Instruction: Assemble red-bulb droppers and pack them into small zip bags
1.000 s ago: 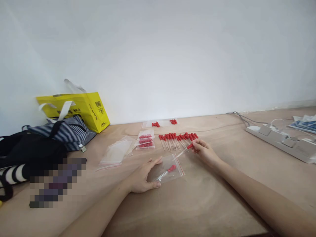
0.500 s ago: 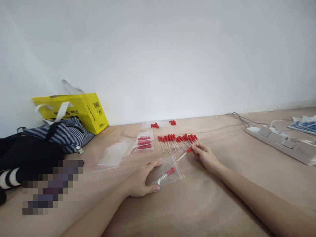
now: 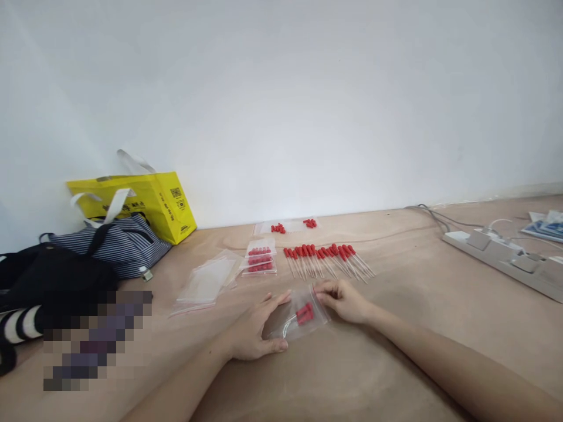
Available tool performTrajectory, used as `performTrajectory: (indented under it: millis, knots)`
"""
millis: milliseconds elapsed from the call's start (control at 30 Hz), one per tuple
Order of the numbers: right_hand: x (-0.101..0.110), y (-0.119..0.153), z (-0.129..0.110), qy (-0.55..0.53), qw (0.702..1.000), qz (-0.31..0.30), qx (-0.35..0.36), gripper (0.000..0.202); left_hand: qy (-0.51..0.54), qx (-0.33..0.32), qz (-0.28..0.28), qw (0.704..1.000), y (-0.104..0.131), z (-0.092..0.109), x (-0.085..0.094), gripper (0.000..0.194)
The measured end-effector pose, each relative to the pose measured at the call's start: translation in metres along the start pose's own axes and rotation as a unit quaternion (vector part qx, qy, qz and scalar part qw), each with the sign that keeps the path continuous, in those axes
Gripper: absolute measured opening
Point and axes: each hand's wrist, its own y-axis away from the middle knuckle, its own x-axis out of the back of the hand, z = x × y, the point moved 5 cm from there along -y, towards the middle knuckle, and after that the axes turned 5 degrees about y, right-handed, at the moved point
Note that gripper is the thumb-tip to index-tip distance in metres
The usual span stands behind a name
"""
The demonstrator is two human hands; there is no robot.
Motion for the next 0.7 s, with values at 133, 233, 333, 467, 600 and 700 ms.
performTrajectory:
  millis: [133, 233, 333, 467, 600, 700]
  knots:
    - [0.039, -0.028, 0.026, 0.139, 0.969, 0.138, -0.149, 0.017, -0.002, 0.025, 0.001, 1.000, 0.000, -0.004, 0.000, 0.080]
    - [0.051, -0.059, 0.038, 0.176, 0.950, 0.167, -0.196, 0.021, -0.001, 0.029, -0.003, 1.000, 0.000, -0.008, -0.002, 0.081]
    - [0.049, -0.085, 0.047, 0.203, 0.932, 0.181, -0.240, 0.027, -0.003, 0.026, 0.001, 1.000, -0.001, -0.012, -0.003, 0.081]
    - [0.038, -0.103, 0.056, 0.212, 0.919, 0.177, -0.281, 0.021, -0.010, 0.028, -0.001, 1.000, -0.001, -0.014, -0.005, 0.081]
    - [0.039, -0.106, 0.059, 0.183, 0.916, 0.189, -0.302, 0.015, -0.011, 0.031, -0.003, 0.999, 0.000, -0.013, -0.004, 0.081]
    - [0.051, -0.100, 0.055, 0.129, 0.926, 0.202, -0.292, 0.015, -0.012, 0.032, -0.008, 0.999, -0.001, -0.014, -0.004, 0.082]
